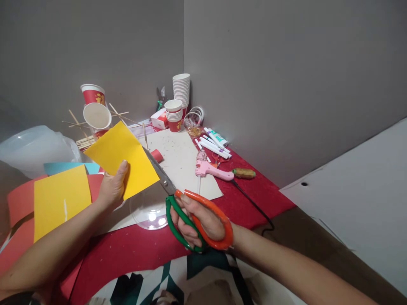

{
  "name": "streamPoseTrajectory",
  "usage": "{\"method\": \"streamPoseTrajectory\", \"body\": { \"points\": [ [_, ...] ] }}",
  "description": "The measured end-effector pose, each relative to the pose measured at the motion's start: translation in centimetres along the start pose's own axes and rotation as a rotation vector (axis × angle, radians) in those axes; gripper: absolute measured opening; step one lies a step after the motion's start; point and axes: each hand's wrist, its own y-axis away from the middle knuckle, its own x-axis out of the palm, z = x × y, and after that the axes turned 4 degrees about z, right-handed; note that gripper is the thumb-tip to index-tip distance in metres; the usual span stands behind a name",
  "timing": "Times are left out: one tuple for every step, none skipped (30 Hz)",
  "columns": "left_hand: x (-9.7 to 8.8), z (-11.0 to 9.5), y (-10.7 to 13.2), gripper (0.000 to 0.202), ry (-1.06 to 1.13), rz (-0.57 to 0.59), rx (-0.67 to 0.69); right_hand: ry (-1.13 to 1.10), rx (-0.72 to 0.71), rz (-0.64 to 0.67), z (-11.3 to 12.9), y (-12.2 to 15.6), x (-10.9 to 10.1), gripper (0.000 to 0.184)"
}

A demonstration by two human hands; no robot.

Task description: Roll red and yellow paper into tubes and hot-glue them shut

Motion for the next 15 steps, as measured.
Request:
{"method": "streamPoseTrajectory", "body": {
  "points": [
    [-0.04,0.01,-0.03,0.050,-0.002,0.003,-0.004,0.015,-0.006,-0.020,-0.09,-0.03,-0.01,0.055],
    [-0.06,0.01,-0.06,0.050,-0.002,0.005,-0.012,0.027,-0.012,-0.033,-0.20,-0.05,-0.03,0.055],
    [-0.07,0.01,-0.07,0.050,-0.003,0.008,-0.022,0.033,-0.021,-0.034,-0.32,-0.06,-0.09,0.055],
    [-0.07,-0.01,-0.09,0.050,-0.003,0.009,-0.030,0.030,-0.028,-0.026,-0.42,-0.05,-0.16,0.055],
    [-0.06,-0.03,-0.09,0.051,-0.004,0.008,-0.036,0.019,-0.033,-0.011,-0.49,-0.02,-0.23,0.055],
    [-0.04,-0.06,-0.08,0.051,-0.006,0.004,-0.038,0.003,-0.035,0.002,-0.53,0.03,-0.31,0.054],
    [-0.02,-0.08,-0.07,0.052,-0.011,-0.002,-0.039,-0.016,-0.033,0.012,-0.53,0.08,-0.38,0.054],
    [0.00,-0.11,-0.04,0.053,-0.017,-0.006,-0.039,-0.032,-0.026,0.019,-0.48,0.13,-0.43,0.054],
    [0.03,-0.14,-0.01,0.053,-0.023,-0.010,-0.037,-0.044,-0.016,0.023,-0.40,0.18,-0.46,0.054],
    [0.05,-0.18,0.03,0.053,-0.025,-0.008,-0.039,-0.051,-0.007,0.023,-0.28,0.21,-0.49,0.055],
    [0.08,-0.23,0.07,0.053,-0.025,-0.002,-0.043,-0.058,-0.004,0.026,-0.15,0.23,-0.52,0.056],
    [0.11,-0.29,0.09,0.053,-0.020,0.006,-0.049,-0.065,-0.003,0.032,-0.01,0.23,-0.57,0.057],
    [0.16,-0.38,0.11,0.053,-0.013,0.012,-0.057,-0.068,-0.002,0.040,0.13,0.23,-0.63,0.058],
    [0.22,-0.50,0.11,0.054,-0.005,0.014,-0.068,-0.071,0.002,0.049,0.25,0.22,-0.70,0.058],
    [0.30,-0.65,0.10,0.055,0.003,0.015,-0.085,-0.072,0.011,0.061,0.35,0.21,-0.79,0.058]
  ]
}}
